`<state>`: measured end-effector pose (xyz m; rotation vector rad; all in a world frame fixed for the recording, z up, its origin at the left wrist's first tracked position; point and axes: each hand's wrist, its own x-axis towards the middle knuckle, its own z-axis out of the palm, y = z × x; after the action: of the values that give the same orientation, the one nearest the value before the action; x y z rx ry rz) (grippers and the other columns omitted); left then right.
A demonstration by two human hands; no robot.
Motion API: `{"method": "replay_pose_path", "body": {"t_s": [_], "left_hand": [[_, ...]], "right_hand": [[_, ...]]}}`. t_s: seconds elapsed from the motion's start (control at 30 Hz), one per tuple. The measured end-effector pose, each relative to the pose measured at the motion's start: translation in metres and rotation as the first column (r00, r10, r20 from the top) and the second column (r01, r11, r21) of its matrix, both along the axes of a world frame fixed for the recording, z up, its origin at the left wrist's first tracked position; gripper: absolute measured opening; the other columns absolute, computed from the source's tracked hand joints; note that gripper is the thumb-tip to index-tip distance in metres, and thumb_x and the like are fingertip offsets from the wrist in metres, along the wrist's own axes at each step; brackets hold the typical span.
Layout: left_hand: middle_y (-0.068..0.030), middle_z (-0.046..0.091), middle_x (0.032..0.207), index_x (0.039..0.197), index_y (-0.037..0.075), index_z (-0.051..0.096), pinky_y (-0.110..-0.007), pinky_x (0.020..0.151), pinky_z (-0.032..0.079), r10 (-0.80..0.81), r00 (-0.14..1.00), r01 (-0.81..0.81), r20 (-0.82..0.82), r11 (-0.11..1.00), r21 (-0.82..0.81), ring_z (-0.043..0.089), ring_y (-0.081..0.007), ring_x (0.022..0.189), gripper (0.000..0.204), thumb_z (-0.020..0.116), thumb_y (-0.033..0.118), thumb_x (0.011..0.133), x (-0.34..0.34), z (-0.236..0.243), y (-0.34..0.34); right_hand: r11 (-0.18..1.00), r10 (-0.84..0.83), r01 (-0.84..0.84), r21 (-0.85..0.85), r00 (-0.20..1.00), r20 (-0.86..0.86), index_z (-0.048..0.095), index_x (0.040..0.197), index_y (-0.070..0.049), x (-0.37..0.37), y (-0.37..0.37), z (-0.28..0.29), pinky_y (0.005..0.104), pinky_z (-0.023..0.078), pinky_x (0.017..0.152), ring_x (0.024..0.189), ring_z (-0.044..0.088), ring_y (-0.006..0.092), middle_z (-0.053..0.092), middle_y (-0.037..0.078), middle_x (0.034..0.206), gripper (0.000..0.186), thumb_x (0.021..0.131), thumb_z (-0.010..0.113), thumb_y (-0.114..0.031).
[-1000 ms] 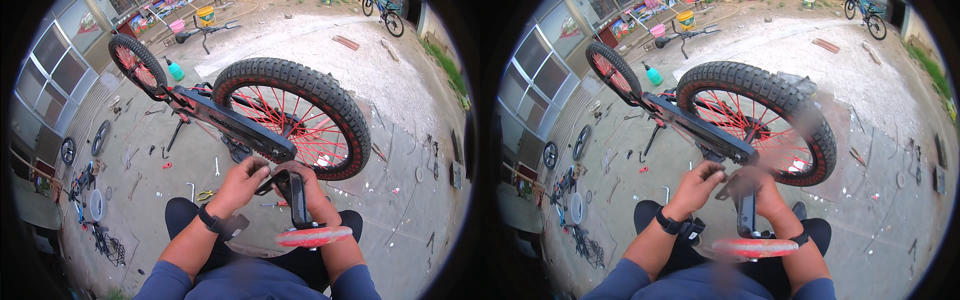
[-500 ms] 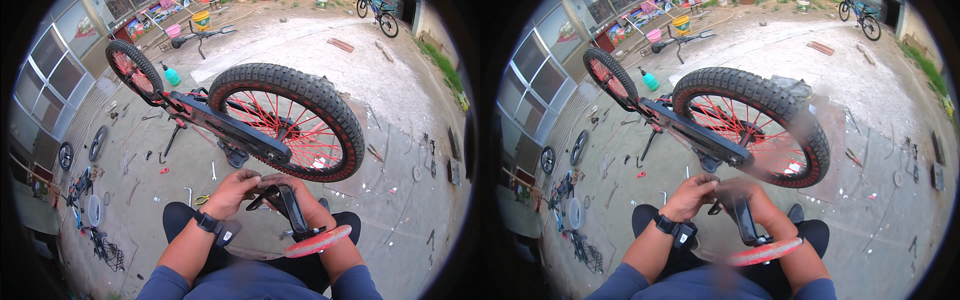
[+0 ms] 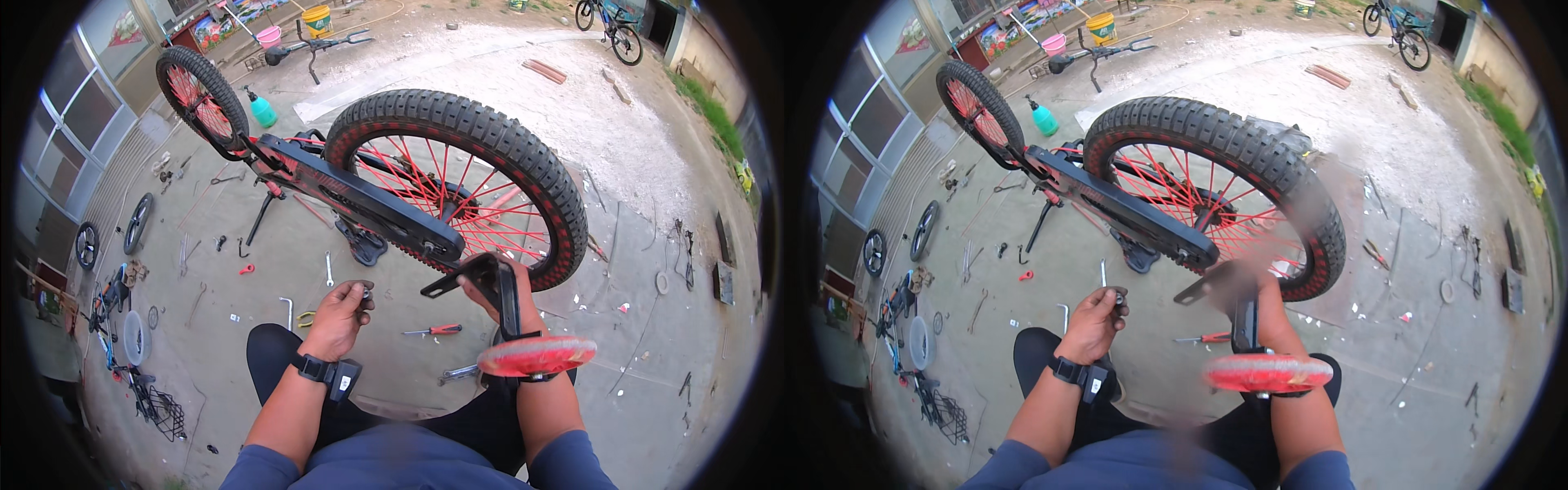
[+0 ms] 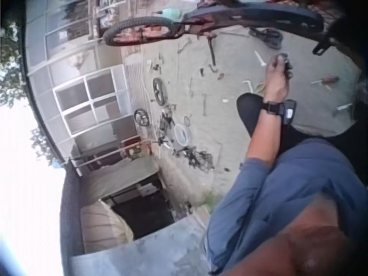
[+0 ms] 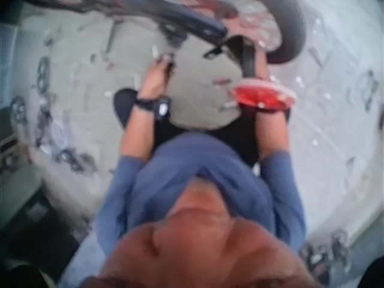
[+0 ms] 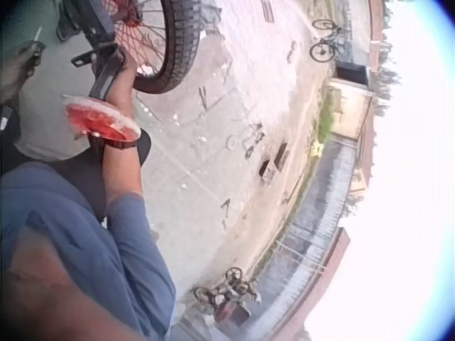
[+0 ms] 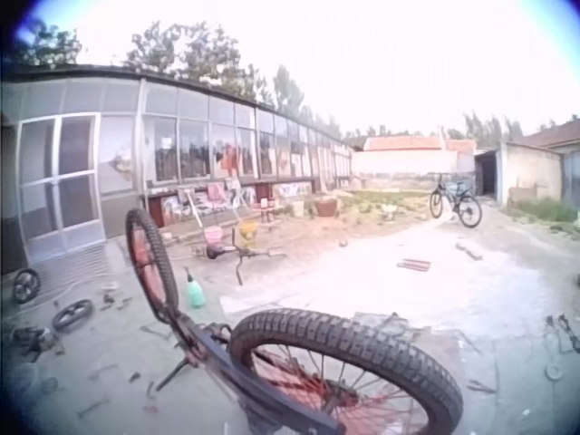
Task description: The person installs training wheels on a bicycle. They attach the red training wheels to the rear axle, secure them with bolts and nuts, and adjust the positioning to ensure stability.
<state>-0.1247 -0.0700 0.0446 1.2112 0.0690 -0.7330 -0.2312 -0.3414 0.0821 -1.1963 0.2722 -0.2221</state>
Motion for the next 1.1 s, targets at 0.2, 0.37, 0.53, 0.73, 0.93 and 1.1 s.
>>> {"method": "replay_pose_path", "body": {"t_s": [0.2, 0.37, 0.53, 0.73, 0.93, 1.1], "left_hand": [[0.0009, 0.053, 0.084, 0.116, 0.007, 0.058, -0.024, 0.059, 0.041, 0.019, 0.994, -0.01, -0.108, 0.997, 0.076, 0.052, -0.0115, 0.072, 0.03, 0.063, 0.032, 0.1, -0.004, -0.036, 0.002], [-0.0043, 0.063, 0.099, 0.12, 0.006, 0.056, -0.026, 0.068, 0.045, -0.002, 0.991, -0.009, -0.132, 0.997, -0.083, 0.062, -0.0154, 0.088, 0.027, 0.063, 0.023, 0.1, -0.009, -0.033, -0.014], [-0.0081, 0.066, 0.109, 0.129, 0.004, 0.054, -0.027, 0.072, 0.048, -0.04, 0.991, 0.019, -0.131, 0.987, -0.16, 0.066, -0.0186, 0.099, 0.03, 0.058, 0.014, 0.101, -0.008, -0.035, -0.025], [-0.0056, 0.065, 0.102, 0.126, 0.002, 0.057, -0.026, 0.069, 0.048, -0.095, 0.989, 0.069, -0.113, 0.974, -0.218, 0.064, -0.0147, 0.087, 0.029, 0.06, 0.014, 0.1, 0.001, -0.046, -0.035], [-0.0049, 0.065, 0.101, 0.125, 0.001, 0.059, -0.026, 0.07, 0.049, -0.085, 0.995, 0.073, -0.055, 0.981, -0.182, 0.064, -0.0143, 0.087, 0.029, 0.063, 0.014, 0.099, 0.005, -0.046, -0.04], [-0.0068, 0.067, 0.106, 0.125, 0.001, 0.06, -0.026, 0.074, 0.051, -0.086, 0.993, 0.066, -0.084, 0.973, -0.222, 0.068, -0.0167, 0.096, 0.029, 0.062, 0.015, 0.1, 0.002, -0.039, -0.042]], "right_hand": [[0.967, -0.177, 0.185, -0.177, 0.982, 0.059, 0.068, 0.093, 0.0, 0.006, -0.002, -0.002, 0.0311, 0.053, 0.072, 0.073, 0.065, 0.0172, 0.069, 0.005, 0.081, 0.012, 0.086, 0.07, -0.009], [0.58, -0.342, 0.347, -0.737, 0.925, 0.167, 0.068, 0.094, 0.001, 0.009, -0.006, -0.007, 0.0299, 0.051, 0.063, 0.065, 0.061, 0.0118, 0.067, 0.005, 0.072, 0.024, 0.082, 0.078, -0.016], [0.572, -0.386, 0.316, -0.757, 0.918, 0.091, 0.066, 0.092, 0.001, 0.013, -0.005, -0.003, 0.0307, 0.048, 0.062, 0.066, 0.058, 0.0104, 0.066, 0.004, 0.072, 0.026, 0.084, 0.078, -0.021], [0.479, -0.334, 0.254, -0.84, 0.938, 0.093, 0.068, 0.099, -0.002, 0.029, 0.012, 0.026, 0.0314, 0.049, 0.07, 0.077, 0.062, 0.0146, 0.068, 0.005, 0.085, 0.024, 0.088, 0.077, -0.021], [0.487, -0.297, 0.185, -0.853, 0.954, 0.037, 0.069, 0.107, -0.001, 0.035, 0.02, 0.038, 0.0316, 0.05, 0.077, 0.087, 0.065, 0.0167, 0.07, 0.008, 0.096, 0.027, 0.088, 0.076, -0.019], [0.537, -0.238, 0.22, -0.814, 0.966, 0.104, 0.069, 0.108, 0.0, 0.049, 0.003, 0.025, 0.0316, 0.052, 0.078, 0.088, 0.067, 0.0166, 0.072, 0.01, 0.098, 0.029, 0.086, 0.076, -0.018]]}}
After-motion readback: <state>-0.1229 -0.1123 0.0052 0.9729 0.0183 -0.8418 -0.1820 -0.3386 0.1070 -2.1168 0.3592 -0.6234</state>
